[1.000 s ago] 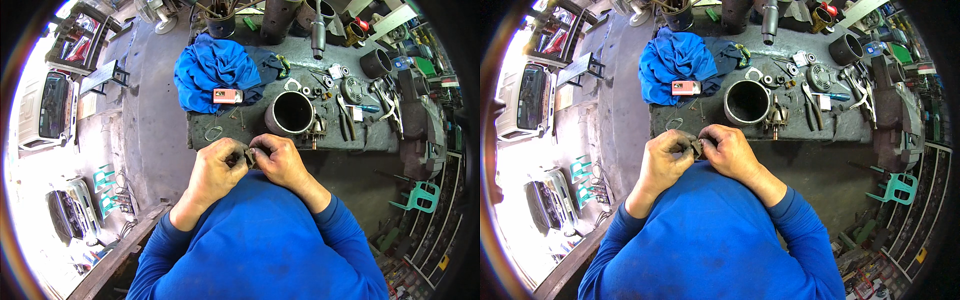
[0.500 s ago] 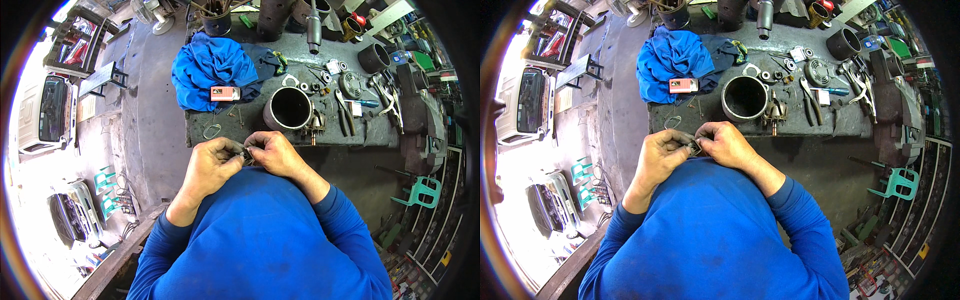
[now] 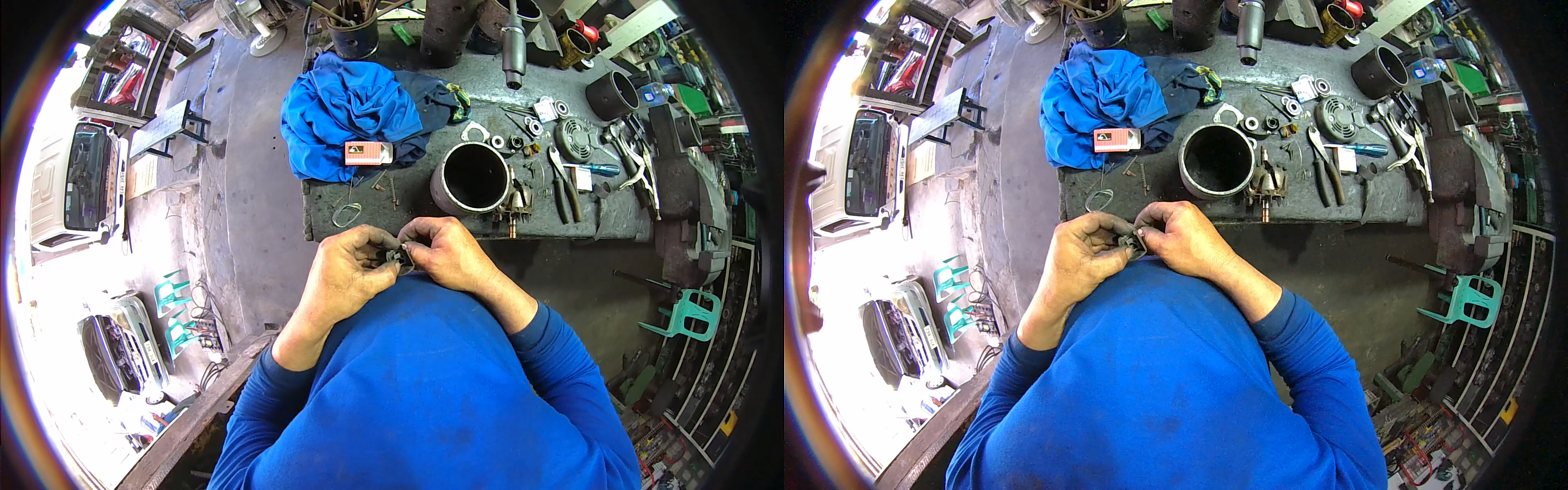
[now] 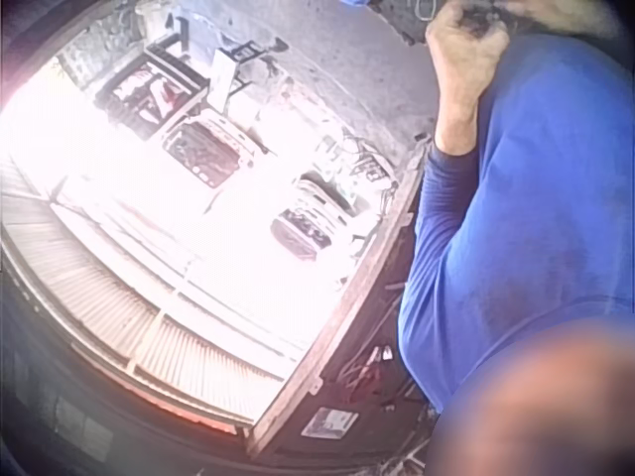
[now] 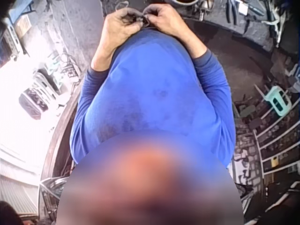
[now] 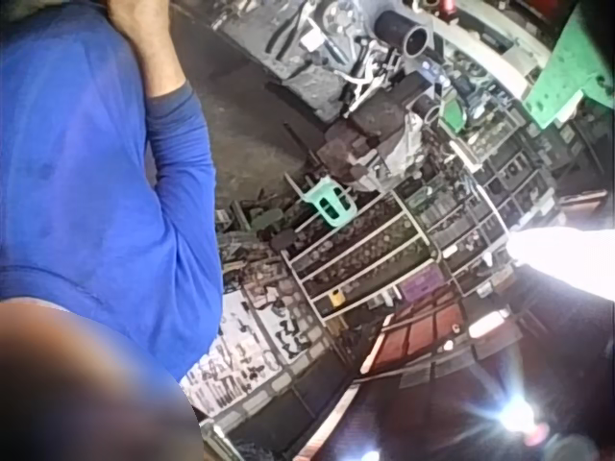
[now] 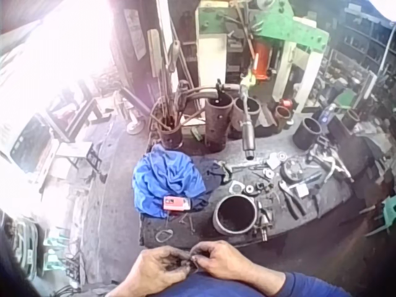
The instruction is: The person assembles small mechanical components on a cluttered workbench, inserting pins and fasteners into a housing and then using a hammer to tap parts into place. The person handles multiple small parts and tools, including a hammer, while working in a workshop environment.
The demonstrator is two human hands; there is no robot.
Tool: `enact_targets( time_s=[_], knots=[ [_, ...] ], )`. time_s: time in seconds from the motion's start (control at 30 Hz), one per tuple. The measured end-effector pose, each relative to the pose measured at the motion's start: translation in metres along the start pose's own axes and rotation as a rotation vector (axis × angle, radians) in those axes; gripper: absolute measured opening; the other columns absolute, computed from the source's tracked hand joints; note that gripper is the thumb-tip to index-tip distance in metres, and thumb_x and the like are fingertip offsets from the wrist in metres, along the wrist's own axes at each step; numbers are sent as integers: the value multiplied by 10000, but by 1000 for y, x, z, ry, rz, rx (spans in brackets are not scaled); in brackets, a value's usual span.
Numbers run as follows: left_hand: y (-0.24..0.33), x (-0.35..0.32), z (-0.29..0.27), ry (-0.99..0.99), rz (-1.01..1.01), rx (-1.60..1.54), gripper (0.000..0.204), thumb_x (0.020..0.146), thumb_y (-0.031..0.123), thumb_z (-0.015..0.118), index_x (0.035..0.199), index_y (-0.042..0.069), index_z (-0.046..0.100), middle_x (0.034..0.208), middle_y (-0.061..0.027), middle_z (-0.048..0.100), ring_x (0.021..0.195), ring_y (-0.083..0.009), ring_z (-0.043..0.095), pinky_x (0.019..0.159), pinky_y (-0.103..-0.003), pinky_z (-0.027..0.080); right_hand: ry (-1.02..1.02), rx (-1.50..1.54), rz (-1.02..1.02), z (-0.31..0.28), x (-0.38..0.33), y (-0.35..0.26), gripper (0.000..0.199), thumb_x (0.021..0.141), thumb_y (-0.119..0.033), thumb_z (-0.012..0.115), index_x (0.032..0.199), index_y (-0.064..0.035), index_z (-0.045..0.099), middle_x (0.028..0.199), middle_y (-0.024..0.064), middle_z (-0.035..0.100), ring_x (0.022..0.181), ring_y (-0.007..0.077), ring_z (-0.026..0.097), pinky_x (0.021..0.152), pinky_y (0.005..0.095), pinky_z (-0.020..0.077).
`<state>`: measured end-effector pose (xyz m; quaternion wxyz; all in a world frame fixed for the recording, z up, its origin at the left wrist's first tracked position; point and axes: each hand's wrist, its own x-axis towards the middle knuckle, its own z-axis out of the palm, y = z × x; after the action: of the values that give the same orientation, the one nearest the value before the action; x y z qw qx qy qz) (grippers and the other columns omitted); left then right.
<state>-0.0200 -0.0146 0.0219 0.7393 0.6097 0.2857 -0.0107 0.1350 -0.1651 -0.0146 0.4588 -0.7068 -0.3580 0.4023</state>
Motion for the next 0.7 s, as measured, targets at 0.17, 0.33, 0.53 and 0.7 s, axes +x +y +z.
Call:
enact_targets(
  time_s=[0.17, 0.33, 0.53, 0.7],
  knots=[
    [-5, 3, -9, -84, 16, -141, 453, 861, -108, 773, 1290, -69, 632, 1171, -128, 735, 1085, -167, 722, 980, -325, 602, -2, 72, 88, -2, 3, -4, 240, 942, -136, 697, 1062, 57, 774, 897, 197, 784, 805, 248, 758, 760, 388, 594],
    [-12, 10, -2, -71, 136, -100, 516, 891, -96, 768, 1355, -13, 558, 1190, -112, 712, 1105, -163, 705, 986, -326, 586, -66, 217, 222, -7, 9, -10, 241, 952, -159, 708, 1050, 48, 784, 813, 129, 758, 711, 150, 693, 667, 349, 562],
    [-16, 20, -3, -41, 250, -218, 561, 933, -60, 800, 1403, 11, 502, 1200, -129, 692, 1101, -190, 716, 963, -339, 603, -71, 285, 288, -10, 13, -18, 212, 936, -133, 707, 1032, 39, 784, 805, 76, 747, 704, 119, 652, 649, 315, 534],
    [-20, 23, -15, -91, 248, -507, 574, 975, -12, 787, 1449, 37, 467, 1219, -153, 690, 1084, -226, 733, 926, -375, 629, 26, 266, 145, -12, 8, -29, 181, 947, -92, 713, 1043, 51, 767, 862, 106, 775, 753, 123, 686, 700, 323, 568]
  ],
)
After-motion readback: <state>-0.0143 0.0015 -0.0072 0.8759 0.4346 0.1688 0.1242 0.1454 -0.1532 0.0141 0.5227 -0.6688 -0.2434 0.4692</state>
